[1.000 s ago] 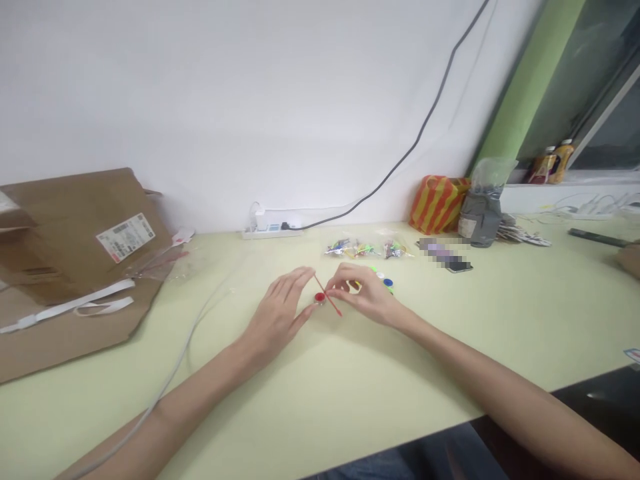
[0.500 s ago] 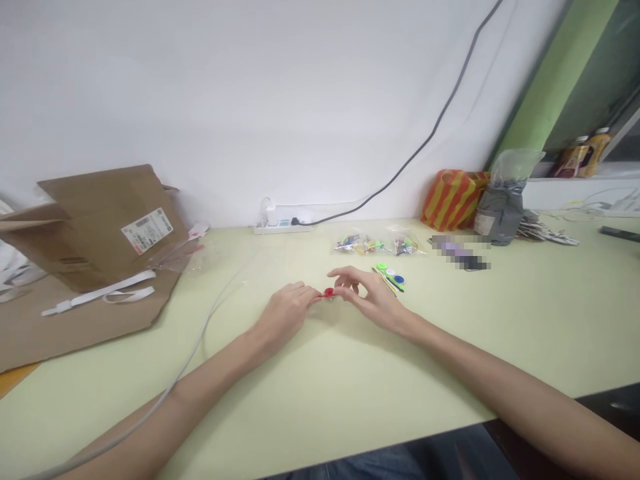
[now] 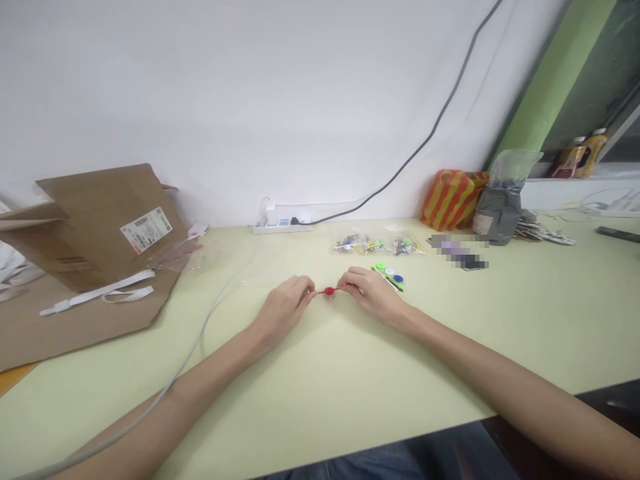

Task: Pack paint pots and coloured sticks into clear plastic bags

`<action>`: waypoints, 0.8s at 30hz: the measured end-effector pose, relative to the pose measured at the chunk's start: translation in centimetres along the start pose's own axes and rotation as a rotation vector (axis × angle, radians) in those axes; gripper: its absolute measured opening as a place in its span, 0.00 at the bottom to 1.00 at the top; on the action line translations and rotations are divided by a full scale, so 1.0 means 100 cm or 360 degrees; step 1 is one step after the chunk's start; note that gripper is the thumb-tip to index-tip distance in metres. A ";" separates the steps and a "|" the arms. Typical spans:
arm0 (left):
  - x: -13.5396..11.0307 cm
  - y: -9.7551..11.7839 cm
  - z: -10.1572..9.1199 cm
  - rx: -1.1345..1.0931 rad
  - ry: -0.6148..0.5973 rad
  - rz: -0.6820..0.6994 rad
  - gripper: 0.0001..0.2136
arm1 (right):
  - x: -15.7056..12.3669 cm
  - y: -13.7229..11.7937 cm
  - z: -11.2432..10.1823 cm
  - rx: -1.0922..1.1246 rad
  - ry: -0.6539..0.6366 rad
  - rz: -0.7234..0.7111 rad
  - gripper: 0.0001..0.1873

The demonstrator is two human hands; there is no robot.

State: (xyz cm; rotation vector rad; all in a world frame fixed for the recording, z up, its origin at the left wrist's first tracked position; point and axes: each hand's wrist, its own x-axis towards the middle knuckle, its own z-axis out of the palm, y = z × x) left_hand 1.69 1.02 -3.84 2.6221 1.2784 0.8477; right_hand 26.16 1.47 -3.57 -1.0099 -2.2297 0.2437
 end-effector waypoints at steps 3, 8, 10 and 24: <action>0.001 0.002 0.000 0.0054 0.0016 0.0090 0.09 | 0.002 -0.006 -0.001 0.0202 0.0049 0.0109 0.10; 0.004 0.000 0.001 0.0146 -0.0013 0.0156 0.09 | 0.004 -0.014 -0.001 0.0560 0.0078 0.0429 0.07; 0.004 -0.002 0.001 0.0160 -0.0008 0.0138 0.11 | 0.003 -0.013 0.000 0.0555 0.0075 0.0414 0.06; 0.004 0.000 -0.002 0.0163 0.0091 0.0149 0.14 | 0.001 0.012 0.009 -0.0360 0.0073 -0.0106 0.13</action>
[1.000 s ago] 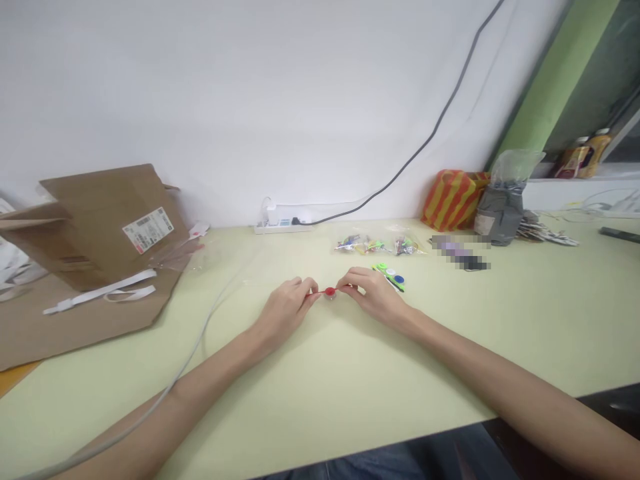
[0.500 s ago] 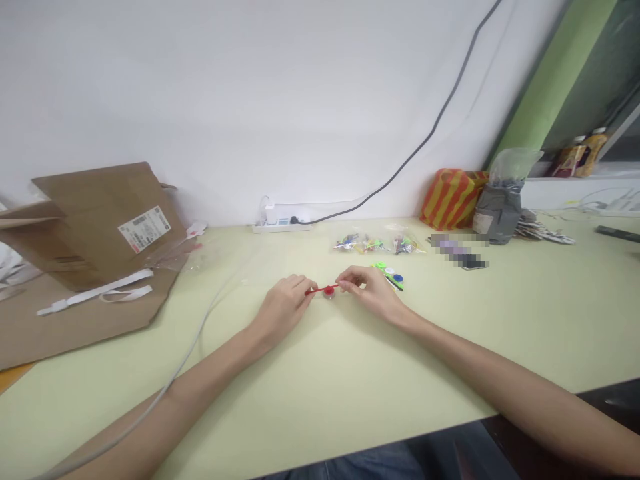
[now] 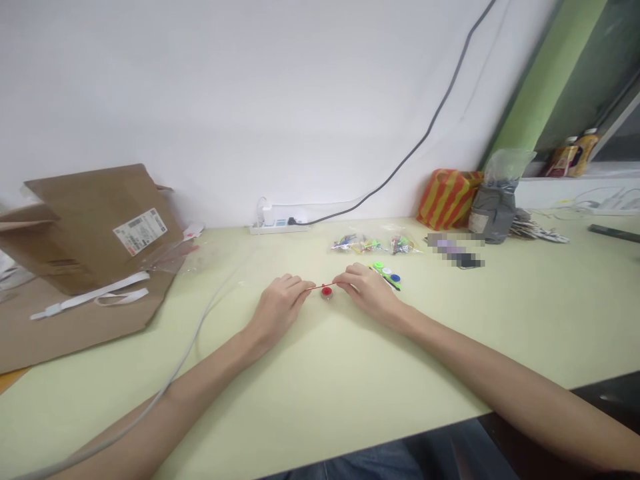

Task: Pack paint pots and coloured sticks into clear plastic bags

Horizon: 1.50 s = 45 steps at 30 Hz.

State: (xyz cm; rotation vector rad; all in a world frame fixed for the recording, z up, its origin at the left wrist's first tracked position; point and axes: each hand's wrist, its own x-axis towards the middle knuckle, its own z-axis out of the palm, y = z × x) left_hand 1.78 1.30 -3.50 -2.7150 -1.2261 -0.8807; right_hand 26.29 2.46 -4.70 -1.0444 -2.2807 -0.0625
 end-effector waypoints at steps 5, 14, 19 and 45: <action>-0.002 -0.001 0.001 -0.0032 0.0022 0.0017 0.14 | 0.002 -0.009 -0.005 -0.0221 -0.0001 -0.0152 0.13; -0.001 0.004 -0.001 -0.0110 0.0094 0.0021 0.10 | 0.002 -0.007 -0.007 -0.0356 -0.0100 -0.0170 0.18; 0.000 0.002 -0.001 -0.0033 0.0134 0.0057 0.10 | 0.001 -0.006 -0.005 -0.0283 -0.0239 -0.0073 0.19; -0.001 -0.013 0.009 -0.0072 -0.0038 0.0123 0.12 | 0.001 0.000 -0.005 -0.0106 -0.0052 -0.0241 0.15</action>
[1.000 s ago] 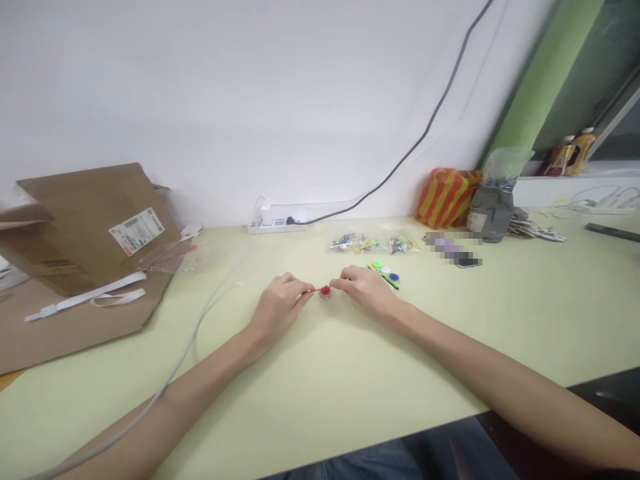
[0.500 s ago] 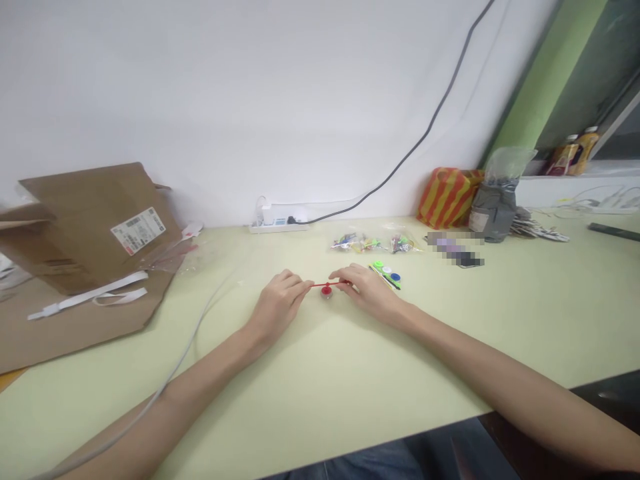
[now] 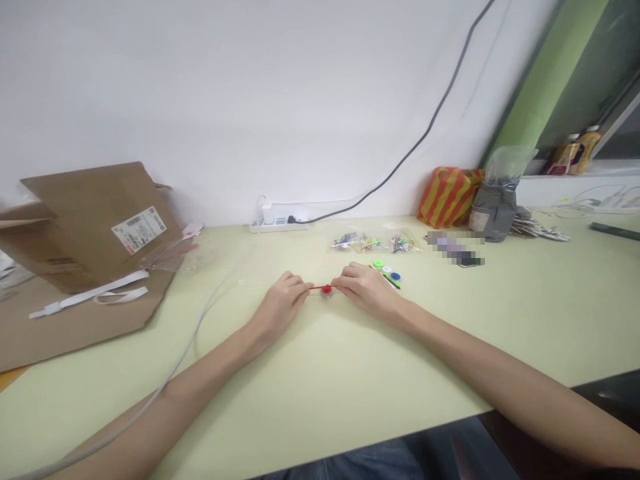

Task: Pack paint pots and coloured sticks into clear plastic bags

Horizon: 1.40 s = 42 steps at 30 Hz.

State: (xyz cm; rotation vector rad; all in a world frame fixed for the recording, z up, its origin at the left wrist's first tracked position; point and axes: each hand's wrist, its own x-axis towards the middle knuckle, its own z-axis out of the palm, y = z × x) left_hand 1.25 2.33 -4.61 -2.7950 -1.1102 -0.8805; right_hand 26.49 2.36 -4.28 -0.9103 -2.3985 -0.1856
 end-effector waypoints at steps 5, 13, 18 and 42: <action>-0.001 -0.004 0.002 0.0053 -0.0042 0.0010 0.12 | 0.000 -0.003 0.004 0.0137 0.0023 0.0094 0.11; -0.002 -0.002 -0.010 0.0195 -0.0129 0.0049 0.14 | 0.001 -0.018 0.006 0.0349 0.0057 0.0240 0.09; -0.002 0.000 -0.012 0.0300 -0.0161 0.0095 0.14 | 0.001 -0.017 0.004 0.0211 0.0068 0.0115 0.10; -0.010 0.020 -0.022 0.0503 -0.0138 0.0371 0.10 | -0.007 -0.059 -0.001 0.0739 0.0349 0.0458 0.21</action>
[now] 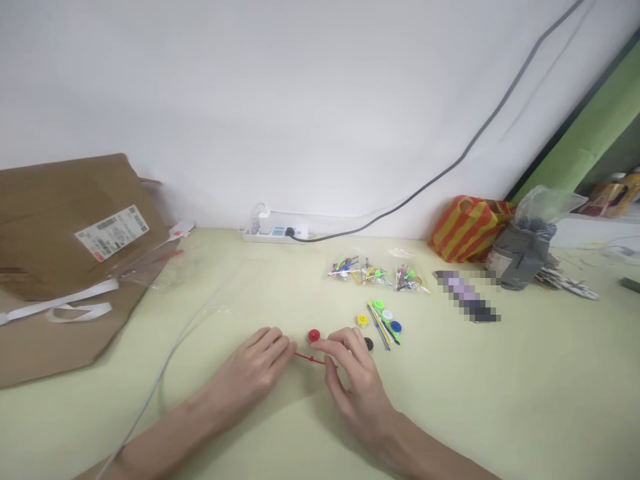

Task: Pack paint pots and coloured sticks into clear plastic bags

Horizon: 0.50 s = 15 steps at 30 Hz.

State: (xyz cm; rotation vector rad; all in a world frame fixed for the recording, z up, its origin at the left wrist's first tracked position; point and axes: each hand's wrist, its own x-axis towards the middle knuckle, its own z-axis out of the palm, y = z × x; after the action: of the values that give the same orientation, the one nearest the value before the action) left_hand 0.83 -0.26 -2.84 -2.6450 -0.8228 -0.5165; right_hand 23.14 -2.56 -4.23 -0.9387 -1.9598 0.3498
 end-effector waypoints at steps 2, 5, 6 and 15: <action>-0.001 -0.002 0.002 -0.0003 0.0011 -0.0006 0.09 | 0.003 0.004 -0.002 -0.0039 -0.0039 -0.0017 0.21; 0.000 -0.005 0.006 -0.0006 0.0002 -0.0055 0.08 | 0.007 0.011 -0.008 -0.0099 -0.0057 -0.0053 0.20; 0.002 -0.006 0.008 -0.0008 -0.0005 -0.0070 0.07 | 0.009 0.014 -0.011 -0.0121 -0.0041 -0.0070 0.19; 0.017 -0.003 0.021 -0.0034 0.0092 -0.0221 0.11 | 0.016 0.026 -0.029 -0.0527 -0.0248 -0.0187 0.14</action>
State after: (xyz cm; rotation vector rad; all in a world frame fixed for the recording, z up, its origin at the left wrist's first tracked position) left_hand 2.47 1.61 -3.88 -2.5912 -0.9930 -0.6372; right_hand 26.26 0.02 -3.09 -1.0219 -2.2495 0.0299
